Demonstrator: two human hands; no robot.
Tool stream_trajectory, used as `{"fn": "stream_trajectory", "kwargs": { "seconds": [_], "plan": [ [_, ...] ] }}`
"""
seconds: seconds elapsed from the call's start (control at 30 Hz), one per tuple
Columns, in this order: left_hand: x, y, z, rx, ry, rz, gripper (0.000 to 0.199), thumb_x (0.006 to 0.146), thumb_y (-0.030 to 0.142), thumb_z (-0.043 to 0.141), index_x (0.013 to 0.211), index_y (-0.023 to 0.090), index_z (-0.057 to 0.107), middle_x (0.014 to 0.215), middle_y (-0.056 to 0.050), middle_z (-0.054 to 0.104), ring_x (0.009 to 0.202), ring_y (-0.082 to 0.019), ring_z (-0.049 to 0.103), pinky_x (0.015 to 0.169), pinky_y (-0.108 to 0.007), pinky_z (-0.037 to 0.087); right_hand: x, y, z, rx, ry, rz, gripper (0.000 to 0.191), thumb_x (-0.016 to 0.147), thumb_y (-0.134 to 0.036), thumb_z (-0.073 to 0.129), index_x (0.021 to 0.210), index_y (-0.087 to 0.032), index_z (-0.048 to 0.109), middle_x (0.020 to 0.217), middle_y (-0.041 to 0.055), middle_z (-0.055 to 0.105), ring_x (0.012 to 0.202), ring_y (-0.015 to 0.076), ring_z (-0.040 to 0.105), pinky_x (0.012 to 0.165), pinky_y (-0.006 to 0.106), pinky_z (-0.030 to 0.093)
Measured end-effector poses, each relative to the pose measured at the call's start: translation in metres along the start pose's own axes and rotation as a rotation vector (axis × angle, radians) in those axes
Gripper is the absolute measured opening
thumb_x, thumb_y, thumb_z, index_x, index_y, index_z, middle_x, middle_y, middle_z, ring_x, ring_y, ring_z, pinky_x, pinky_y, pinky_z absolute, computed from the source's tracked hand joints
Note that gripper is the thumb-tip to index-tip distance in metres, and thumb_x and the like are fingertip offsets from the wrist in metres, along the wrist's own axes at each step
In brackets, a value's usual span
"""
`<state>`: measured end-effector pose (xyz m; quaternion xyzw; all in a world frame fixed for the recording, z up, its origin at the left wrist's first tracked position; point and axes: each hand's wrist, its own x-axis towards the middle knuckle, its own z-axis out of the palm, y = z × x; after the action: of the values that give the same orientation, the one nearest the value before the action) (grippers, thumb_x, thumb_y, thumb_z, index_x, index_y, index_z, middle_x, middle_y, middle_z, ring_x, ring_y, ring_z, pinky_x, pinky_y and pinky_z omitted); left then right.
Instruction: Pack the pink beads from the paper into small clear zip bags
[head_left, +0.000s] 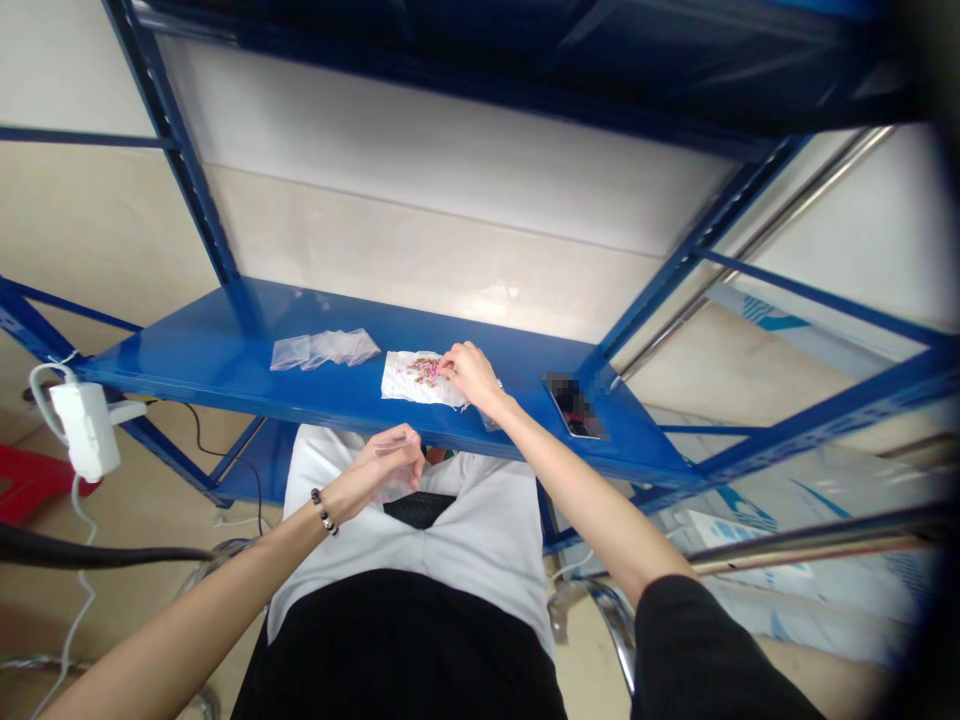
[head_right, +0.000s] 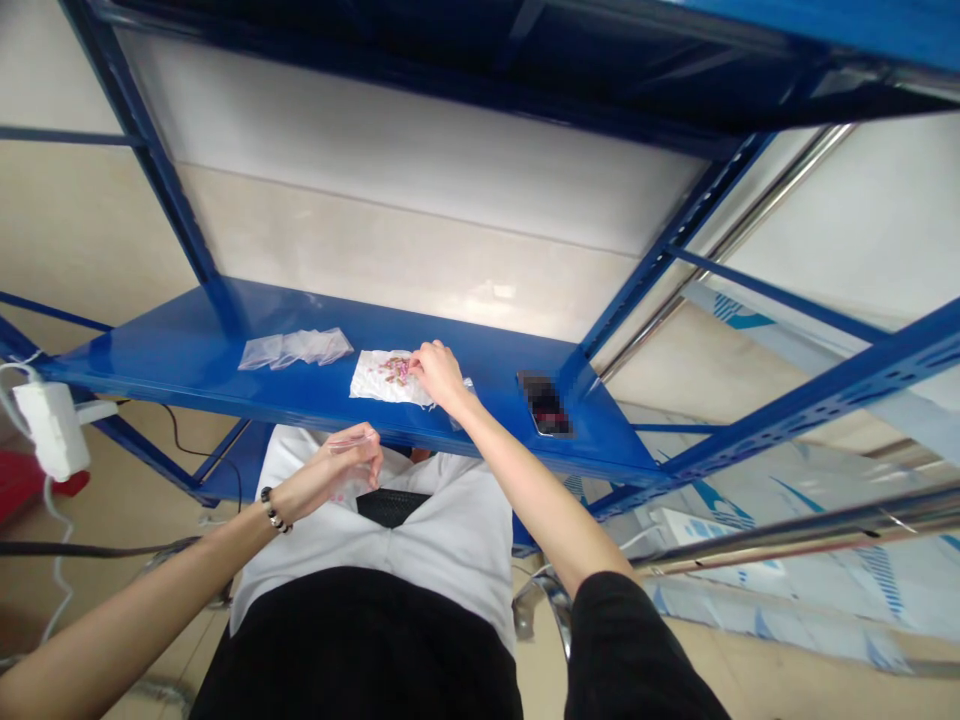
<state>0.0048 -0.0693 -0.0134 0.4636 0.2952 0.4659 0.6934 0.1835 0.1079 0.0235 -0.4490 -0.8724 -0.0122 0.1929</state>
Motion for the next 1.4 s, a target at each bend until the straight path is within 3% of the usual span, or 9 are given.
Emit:
{"fn": "stream_trajectory", "kwargs": {
  "seconds": [0.13,0.27,0.4,0.53,0.63,0.87,1.0,1.2,1.4],
  "plan": [
    [0.004,-0.002,-0.002,0.017,0.008,-0.004,0.026,0.085,0.038,0.067,0.082,0.017,0.051,0.071,-0.002,0.061,0.062,-0.014,0.059,0.062,-0.027,0.046,-0.011,-0.028,-0.032,0.222,0.069,-0.101,0.009,0.087,-0.02,0.066,0.081,-0.018,0.072,0.086,0.0049,0.066,0.085,0.0186,0.054,0.082,0.03,0.039],
    [0.011,-0.003,-0.005,0.025,0.032,0.015,0.026,0.081,0.035,0.071,0.085,0.016,0.053,0.071,-0.001,0.061,0.058,-0.013,0.058,0.058,-0.026,0.045,-0.034,-0.064,-0.057,0.414,-0.069,-0.35,0.005,0.086,-0.02,0.068,0.082,-0.019,0.07,0.085,0.0025,0.067,0.088,0.0173,0.057,0.085,0.03,0.04],
    [0.009,-0.006,-0.004,0.071,0.043,0.014,0.025,0.078,0.031,0.073,0.088,0.015,0.056,0.072,-0.001,0.061,0.059,-0.013,0.058,0.058,-0.026,0.046,-0.055,-0.082,-0.053,0.382,-0.173,-0.41,0.005,0.084,-0.014,0.069,0.081,-0.017,0.071,0.083,0.0037,0.065,0.086,0.0178,0.056,0.082,0.03,0.04],
    [0.003,-0.01,-0.001,0.103,0.025,0.013,0.024,0.081,0.033,0.071,0.085,0.014,0.056,0.07,-0.002,0.062,0.06,-0.014,0.059,0.06,-0.027,0.047,-0.062,-0.086,-0.044,0.348,-0.27,-0.474,0.011,0.085,-0.013,0.066,0.077,-0.017,0.073,0.08,0.0042,0.064,0.082,0.0175,0.055,0.08,0.03,0.039],
    [0.003,-0.007,0.001,0.044,-0.008,-0.007,0.025,0.08,0.033,0.072,0.082,0.015,0.055,0.069,-0.001,0.061,0.061,-0.014,0.06,0.062,-0.028,0.047,-0.053,-0.078,-0.045,0.363,-0.28,-0.472,0.015,0.089,-0.016,0.062,0.081,-0.017,0.074,0.082,0.0049,0.066,0.082,0.0171,0.057,0.079,0.029,0.04],
    [0.005,0.004,0.005,-0.142,-0.055,0.008,0.021,0.088,0.035,0.062,0.084,0.016,0.052,0.072,-0.004,0.061,0.065,-0.016,0.061,0.063,-0.028,0.046,-0.004,-0.007,-0.033,0.193,-0.054,-0.031,0.019,0.09,-0.019,0.059,0.091,-0.016,0.077,0.089,0.0082,0.073,0.079,0.0177,0.063,0.073,0.025,0.042],
    [0.0,0.005,0.004,-0.234,-0.126,0.015,0.017,0.088,0.032,0.059,0.086,0.017,0.053,0.074,-0.005,0.062,0.067,-0.018,0.062,0.064,-0.03,0.046,0.009,0.022,-0.015,0.143,-0.071,0.04,0.017,0.084,-0.014,0.062,0.089,-0.016,0.078,0.089,0.0073,0.075,0.079,0.0172,0.066,0.071,0.023,0.043],
    [0.002,0.006,0.0,-0.247,-0.116,0.008,0.016,0.086,0.032,0.061,0.085,0.017,0.054,0.073,-0.005,0.061,0.067,-0.018,0.062,0.063,-0.03,0.046,0.016,0.024,0.007,0.082,-0.135,0.036,0.009,0.08,-0.022,0.07,0.083,-0.018,0.078,0.085,0.0062,0.075,0.077,0.0156,0.065,0.07,0.022,0.042],
    [0.008,0.003,-0.002,-0.206,-0.089,0.003,0.019,0.085,0.032,0.063,0.083,0.016,0.054,0.073,-0.005,0.062,0.065,-0.017,0.06,0.061,-0.029,0.045,0.02,0.021,0.014,0.061,-0.141,0.057,0.007,0.079,-0.018,0.069,0.078,-0.016,0.076,0.084,0.0059,0.074,0.077,0.0153,0.063,0.071,0.022,0.041]
  ]
}}
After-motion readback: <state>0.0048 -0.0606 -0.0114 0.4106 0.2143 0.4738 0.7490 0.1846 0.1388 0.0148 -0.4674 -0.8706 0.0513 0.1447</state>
